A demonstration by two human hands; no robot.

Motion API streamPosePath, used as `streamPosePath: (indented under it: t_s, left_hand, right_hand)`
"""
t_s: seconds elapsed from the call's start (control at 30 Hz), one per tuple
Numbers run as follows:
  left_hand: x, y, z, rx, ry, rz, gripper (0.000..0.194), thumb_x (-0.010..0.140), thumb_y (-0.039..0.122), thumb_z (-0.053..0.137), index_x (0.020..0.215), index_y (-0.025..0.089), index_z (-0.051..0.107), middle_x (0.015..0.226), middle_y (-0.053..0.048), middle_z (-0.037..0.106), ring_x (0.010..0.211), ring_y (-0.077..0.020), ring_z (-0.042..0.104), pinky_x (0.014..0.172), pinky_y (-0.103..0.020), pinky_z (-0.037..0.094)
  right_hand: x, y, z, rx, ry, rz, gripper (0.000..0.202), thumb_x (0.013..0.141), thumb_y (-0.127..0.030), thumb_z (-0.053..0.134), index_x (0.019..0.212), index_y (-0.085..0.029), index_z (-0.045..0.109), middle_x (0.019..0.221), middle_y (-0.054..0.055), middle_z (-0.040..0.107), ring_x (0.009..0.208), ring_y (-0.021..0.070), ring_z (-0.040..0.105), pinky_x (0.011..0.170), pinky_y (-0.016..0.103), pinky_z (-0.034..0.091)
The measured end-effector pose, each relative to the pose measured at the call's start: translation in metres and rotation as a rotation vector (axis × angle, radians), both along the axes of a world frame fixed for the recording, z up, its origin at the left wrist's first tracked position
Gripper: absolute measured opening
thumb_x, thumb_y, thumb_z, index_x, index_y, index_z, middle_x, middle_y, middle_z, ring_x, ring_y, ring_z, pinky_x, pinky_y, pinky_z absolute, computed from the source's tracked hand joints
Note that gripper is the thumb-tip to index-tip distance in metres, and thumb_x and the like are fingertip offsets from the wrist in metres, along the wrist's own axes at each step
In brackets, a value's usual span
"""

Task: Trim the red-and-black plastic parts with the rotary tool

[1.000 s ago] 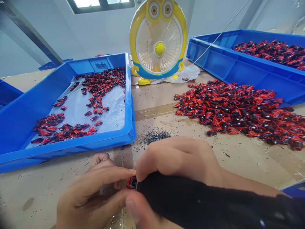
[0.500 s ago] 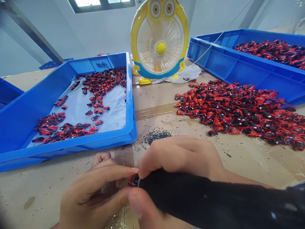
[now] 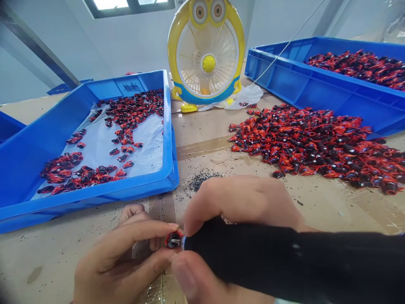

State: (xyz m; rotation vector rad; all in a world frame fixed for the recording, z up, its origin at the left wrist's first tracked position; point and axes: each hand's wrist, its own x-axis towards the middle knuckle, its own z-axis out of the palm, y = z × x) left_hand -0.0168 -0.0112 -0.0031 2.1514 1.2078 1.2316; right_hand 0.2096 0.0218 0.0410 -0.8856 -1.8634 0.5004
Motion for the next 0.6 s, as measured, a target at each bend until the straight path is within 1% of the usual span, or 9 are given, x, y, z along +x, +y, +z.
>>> streamPosePath:
  t_s: [0.07,0.13,0.2,0.3,0.43,0.5,0.53,0.6]
  left_hand:
    - [0.0004,-0.0015,-0.0010,-0.014,0.002,0.010,0.013,0.101,0.039,0.077,0.109,0.029,0.074,0.078,0.008,0.081,0.058,-0.0105,0.064,0.072,-0.034,0.046]
    - [0.0009,-0.0026,-0.0004,-0.015,0.003,0.022,0.011,0.102,0.037,0.076,0.109,0.029,0.073,0.081,0.009,0.082,0.060,-0.0108,0.064,0.075,-0.034,0.045]
    - [0.0011,-0.0023,0.0011,-0.001,0.001,0.022,0.010,0.102,0.037,0.076,0.109,0.030,0.073,0.081,0.010,0.081,0.062,-0.0113,0.063,0.076,-0.035,0.043]
    - [0.0011,0.0000,0.0031,0.001,-0.008,-0.005,0.012,0.102,0.034,0.077,0.112,0.029,0.073,0.080,0.011,0.079,0.061,-0.0107,0.062,0.079,-0.035,0.041]
    - [0.0012,0.0011,0.0027,0.000,-0.016,-0.036,0.011,0.102,0.029,0.077,0.112,0.026,0.073,0.087,0.009,0.081,0.062,-0.0099,0.065,0.084,-0.037,0.041]
    - [0.0008,0.0001,0.0010,0.011,-0.016,-0.035,0.010,0.103,0.030,0.076,0.112,0.026,0.072,0.089,0.009,0.082,0.063,-0.0099,0.065,0.084,-0.036,0.040]
    - [0.0004,-0.0006,0.0001,0.020,-0.013,-0.034,0.011,0.103,0.031,0.075,0.112,0.026,0.072,0.089,0.009,0.082,0.063,-0.0099,0.065,0.084,-0.036,0.040]
    - [-0.0008,-0.0015,-0.0011,0.034,-0.001,-0.040,0.013,0.103,0.033,0.076,0.112,0.026,0.072,0.090,0.008,0.082,0.064,-0.0097,0.065,0.083,-0.036,0.039]
  right_hand:
    - [-0.0027,-0.0032,0.0037,0.017,0.116,-0.065,0.032,0.100,-0.052,0.066,0.081,-0.025,0.066,0.065,0.002,0.071,0.059,0.0187,0.072,0.052,0.032,0.058]
    - [-0.0025,-0.0034,0.0065,0.002,0.133,-0.040,0.035,0.092,-0.057,0.077,0.081,-0.026,0.067,0.065,0.002,0.070,0.058,0.0191,0.071,0.050,0.031,0.057]
    - [0.0002,-0.0016,0.0074,-0.006,0.115,0.007,0.037,0.082,-0.058,0.087,0.084,-0.026,0.069,0.067,0.002,0.069,0.060,0.0208,0.071,0.048,0.030,0.058]
    - [0.0035,0.0006,0.0061,0.011,0.104,0.034,0.043,0.075,-0.061,0.092,0.088,-0.025,0.073,0.068,0.004,0.068,0.065,0.0236,0.073,0.048,0.030,0.058]
    - [0.0004,0.0002,0.0056,0.010,0.106,0.018,0.042,0.075,-0.060,0.092,0.089,-0.025,0.073,0.069,0.004,0.068,0.066,0.0232,0.072,0.048,0.030,0.058]
    - [-0.0016,-0.0005,0.0063,0.004,0.114,0.005,0.040,0.078,-0.059,0.090,0.088,-0.025,0.073,0.069,0.004,0.068,0.065,0.0224,0.072,0.049,0.030,0.057]
    - [-0.0019,-0.0010,0.0066,-0.002,0.117,-0.002,0.038,0.080,-0.059,0.088,0.088,-0.025,0.072,0.069,0.003,0.068,0.064,0.0218,0.071,0.049,0.031,0.057]
    - [-0.0011,-0.0024,0.0069,-0.018,0.112,-0.018,0.034,0.090,-0.058,0.079,0.087,-0.026,0.069,0.070,0.003,0.069,0.064,0.0201,0.070,0.052,0.031,0.057]
